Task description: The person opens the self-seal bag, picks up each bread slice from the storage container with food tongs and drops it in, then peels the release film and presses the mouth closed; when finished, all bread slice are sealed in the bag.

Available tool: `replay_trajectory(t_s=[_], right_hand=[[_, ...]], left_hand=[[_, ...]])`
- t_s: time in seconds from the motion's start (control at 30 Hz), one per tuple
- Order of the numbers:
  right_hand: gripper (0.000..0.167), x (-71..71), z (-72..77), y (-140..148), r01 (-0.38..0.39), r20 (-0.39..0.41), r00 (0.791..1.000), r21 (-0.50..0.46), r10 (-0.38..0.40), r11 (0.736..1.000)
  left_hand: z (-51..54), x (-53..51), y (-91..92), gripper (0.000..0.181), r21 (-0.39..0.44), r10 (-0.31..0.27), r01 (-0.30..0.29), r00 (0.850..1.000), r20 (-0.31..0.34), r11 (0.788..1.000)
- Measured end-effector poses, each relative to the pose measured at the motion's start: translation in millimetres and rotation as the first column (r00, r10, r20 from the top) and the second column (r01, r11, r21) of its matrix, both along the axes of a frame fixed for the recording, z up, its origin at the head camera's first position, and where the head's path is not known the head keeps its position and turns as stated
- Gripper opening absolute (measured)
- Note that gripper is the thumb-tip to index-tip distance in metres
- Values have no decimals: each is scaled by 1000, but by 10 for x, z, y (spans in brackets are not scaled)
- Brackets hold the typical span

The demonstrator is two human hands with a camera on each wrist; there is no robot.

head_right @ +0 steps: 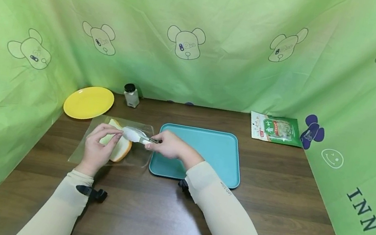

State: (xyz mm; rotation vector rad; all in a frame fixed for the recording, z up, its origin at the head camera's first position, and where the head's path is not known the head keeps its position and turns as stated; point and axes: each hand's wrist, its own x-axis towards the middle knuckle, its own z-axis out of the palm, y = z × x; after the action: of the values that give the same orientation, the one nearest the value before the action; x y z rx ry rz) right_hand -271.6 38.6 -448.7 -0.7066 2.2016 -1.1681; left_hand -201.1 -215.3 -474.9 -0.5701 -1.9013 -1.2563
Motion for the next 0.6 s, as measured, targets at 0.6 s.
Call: replay_trajectory(t_s=[0.6], right_hand=[[64, -1, 22, 87, -20, 91, 996, 42, 16, 999]], left_hand=[[-81, -63, -63, 19, -37, 106, -105, 994, 15, 994]])
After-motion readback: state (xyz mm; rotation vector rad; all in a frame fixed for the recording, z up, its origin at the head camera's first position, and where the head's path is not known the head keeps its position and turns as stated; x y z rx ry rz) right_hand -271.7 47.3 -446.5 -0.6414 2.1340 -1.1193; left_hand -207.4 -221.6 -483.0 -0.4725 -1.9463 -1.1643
